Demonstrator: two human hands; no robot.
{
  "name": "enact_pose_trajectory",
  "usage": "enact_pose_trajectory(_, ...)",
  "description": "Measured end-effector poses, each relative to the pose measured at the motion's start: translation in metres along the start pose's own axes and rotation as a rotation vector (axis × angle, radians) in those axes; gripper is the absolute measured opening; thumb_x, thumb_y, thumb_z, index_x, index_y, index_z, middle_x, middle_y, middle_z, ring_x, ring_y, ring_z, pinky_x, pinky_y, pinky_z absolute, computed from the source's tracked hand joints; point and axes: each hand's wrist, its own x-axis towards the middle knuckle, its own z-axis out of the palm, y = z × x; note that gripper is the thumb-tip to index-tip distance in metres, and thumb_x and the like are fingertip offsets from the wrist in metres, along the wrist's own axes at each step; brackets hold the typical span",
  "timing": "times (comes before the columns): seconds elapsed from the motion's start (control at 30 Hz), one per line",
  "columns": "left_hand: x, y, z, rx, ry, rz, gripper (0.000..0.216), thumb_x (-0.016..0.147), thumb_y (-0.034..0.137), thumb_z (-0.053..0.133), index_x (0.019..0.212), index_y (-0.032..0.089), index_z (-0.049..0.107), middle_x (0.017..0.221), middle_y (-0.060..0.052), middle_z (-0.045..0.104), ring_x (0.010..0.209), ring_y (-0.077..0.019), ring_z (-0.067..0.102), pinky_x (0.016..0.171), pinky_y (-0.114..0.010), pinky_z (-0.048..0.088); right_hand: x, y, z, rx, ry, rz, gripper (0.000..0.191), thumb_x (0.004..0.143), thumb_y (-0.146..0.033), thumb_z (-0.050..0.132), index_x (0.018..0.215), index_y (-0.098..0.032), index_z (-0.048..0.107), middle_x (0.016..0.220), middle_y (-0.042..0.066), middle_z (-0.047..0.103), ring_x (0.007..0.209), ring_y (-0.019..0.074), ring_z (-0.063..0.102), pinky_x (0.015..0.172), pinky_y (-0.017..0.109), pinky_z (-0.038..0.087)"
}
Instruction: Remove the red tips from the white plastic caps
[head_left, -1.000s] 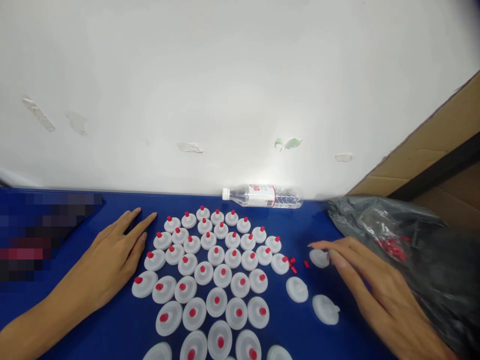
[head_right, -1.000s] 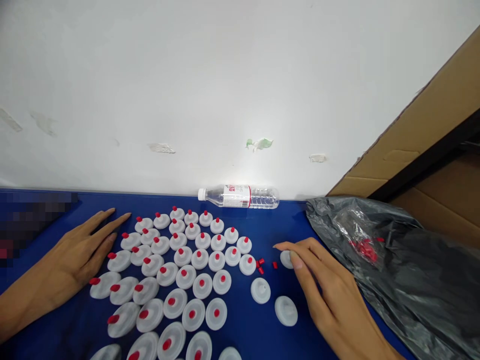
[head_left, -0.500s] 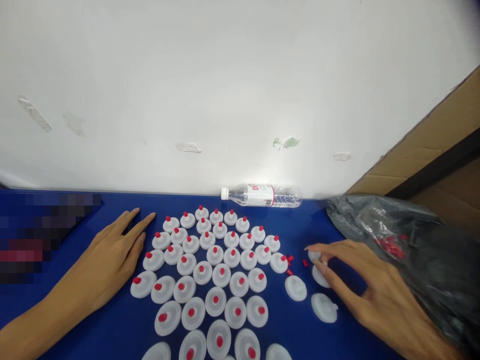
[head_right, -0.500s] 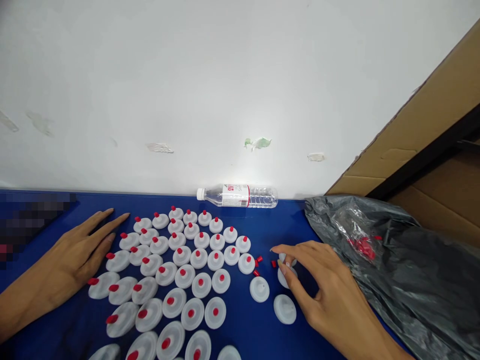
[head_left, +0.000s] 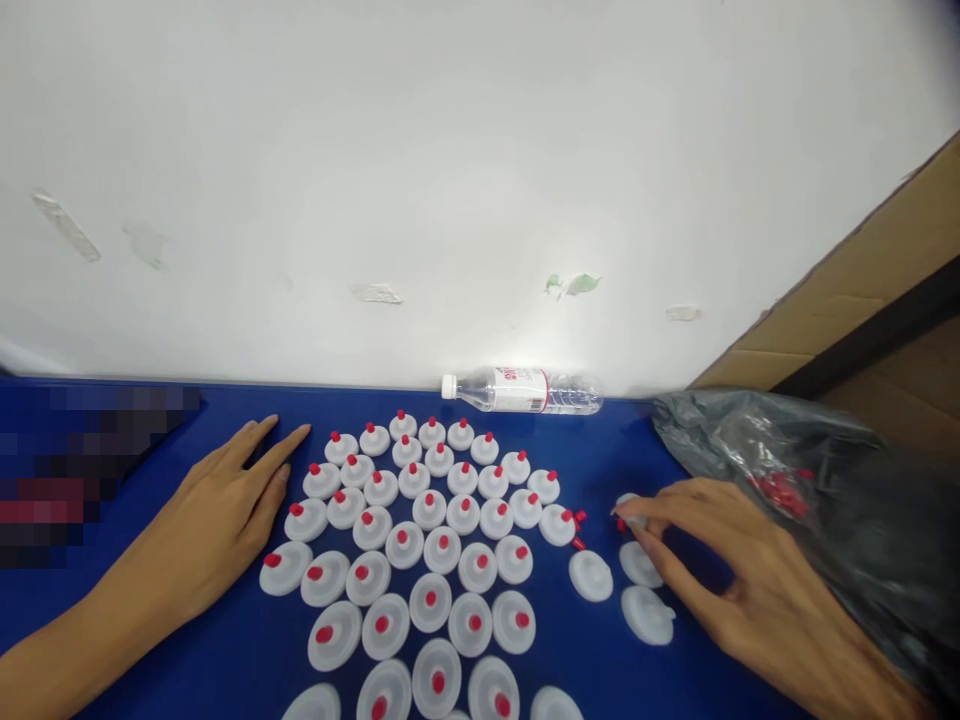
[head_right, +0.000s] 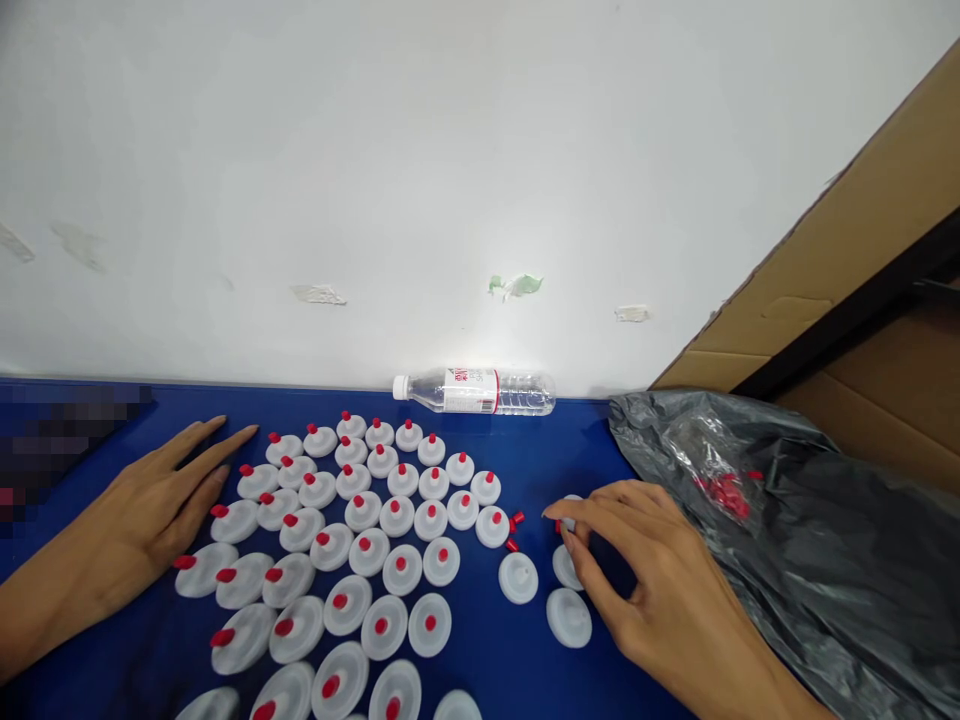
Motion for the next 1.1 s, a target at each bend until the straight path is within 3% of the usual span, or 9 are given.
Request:
enact_pose_trajectory(0.17,0.001,-0.001,0.001,-0.003,0.006,0.01,0.064,0.11,0.052,0.019,0.164,0.025,0.041,0.167,-0.017,0.04,0.158,-0.0396,0.037,0.126,-0.061,0.038,0.0,-0.001,-0.001,-0.013,0.007,-0.014,0.02,0.106,-0.035,0.058,0.125,-0.034,0.065,0.114,-0.002,0.078,0.107,0.0209,0.072,0.097,0.041,0.053)
enact_pose_trajectory(0.27,0.0,-0.002,0.002,-0.007,0.016,0.012,0.064,0.11,0.052,0.019,0.163,0.025,0.042,0.166,-0.017,0.041,0.158,-0.0393,0.037,0.127,-0.061,0.038,-0.001,-0.005,-0.005,-0.019,-0.024,-0.072,0.033,0.108,-0.039,0.05,0.14,-0.038,0.06,0.139,0.001,0.07,0.13,0.027,0.065,0.108,0.049,0.053)
enact_pose_trajectory(0.37,0.0,-0.002,0.003,-0.008,0.016,0.015,0.064,0.11,0.051,0.019,0.163,0.025,0.043,0.167,-0.017,0.04,0.159,-0.0396,0.036,0.127,-0.061,0.037,-0.006,-0.008,-0.008,-0.042,-0.122,-0.175,0.06,0.109,-0.063,0.03,0.161,-0.037,0.044,0.174,0.008,0.035,0.157,0.0428,0.037,0.116,0.072,0.042)
enact_pose_trajectory(0.5,-0.001,-0.002,0.003,-0.006,0.02,0.016,0.064,0.11,0.051,0.018,0.163,0.025,0.043,0.166,-0.017,0.041,0.159,-0.0398,0.036,0.128,-0.061,0.037,-0.013,-0.009,-0.006,-0.059,-0.228,-0.153,0.093,0.097,-0.086,0.012,0.171,-0.031,0.028,0.181,0.012,0.004,0.162,0.0529,0.013,0.117,0.082,0.03)
enact_pose_trajectory(0.7,-0.001,-0.002,0.003,0.0,0.01,0.012,0.063,0.11,0.05,0.02,0.164,0.026,0.041,0.167,-0.016,0.039,0.159,-0.0401,0.037,0.126,-0.061,0.039,-0.015,-0.004,0.001,-0.078,-0.271,-0.246,0.09,0.1,-0.081,0.006,0.17,-0.03,0.031,0.18,0.008,0.017,0.163,0.0456,0.019,0.126,0.074,0.017)
enact_pose_trajectory(0.83,0.0,-0.001,0.002,0.001,0.011,0.01,0.063,0.11,0.05,0.02,0.164,0.025,0.042,0.167,-0.017,0.04,0.159,-0.0404,0.037,0.126,-0.062,0.039,-0.019,-0.005,0.006,-0.07,-0.315,-0.343,0.083,0.103,-0.075,0.034,0.17,-0.026,0.029,0.174,0.005,0.035,0.162,0.0394,0.025,0.132,0.064,0.008)
enact_pose_trajectory(0.93,0.0,-0.001,0.002,0.002,0.012,0.012,0.063,0.11,0.05,0.02,0.163,0.025,0.042,0.167,-0.017,0.04,0.158,-0.0404,0.037,0.126,-0.062,0.039,-0.017,-0.013,0.008,-0.08,-0.217,-0.339,0.073,0.105,-0.055,0.055,0.168,-0.025,0.035,0.167,0.002,0.048,0.16,0.0291,0.035,0.136,0.05,0.003)
enact_pose_trajectory(1.0,0.0,-0.001,0.003,0.002,0.015,0.015,0.064,0.11,0.05,0.019,0.163,0.025,0.043,0.167,-0.017,0.041,0.158,-0.0402,0.037,0.126,-0.062,0.039,-0.013,-0.018,0.007,-0.047,-0.096,-0.292,0.059,0.104,-0.04,0.06,0.16,-0.027,0.047,0.16,0.0,0.057,0.154,0.0214,0.046,0.137,0.039,0.006)
enact_pose_trajectory(1.1,0.001,-0.001,0.003,0.002,0.019,0.019,0.064,0.11,0.05,0.019,0.163,0.024,0.043,0.166,-0.017,0.041,0.158,-0.04,0.038,0.126,-0.061,0.039,-0.008,-0.024,0.005,0.102,0.137,-0.177,0.027,0.101,-0.032,0.067,0.128,-0.03,0.068,0.136,-0.001,0.075,0.135,0.0183,0.066,0.13,0.033,0.032)
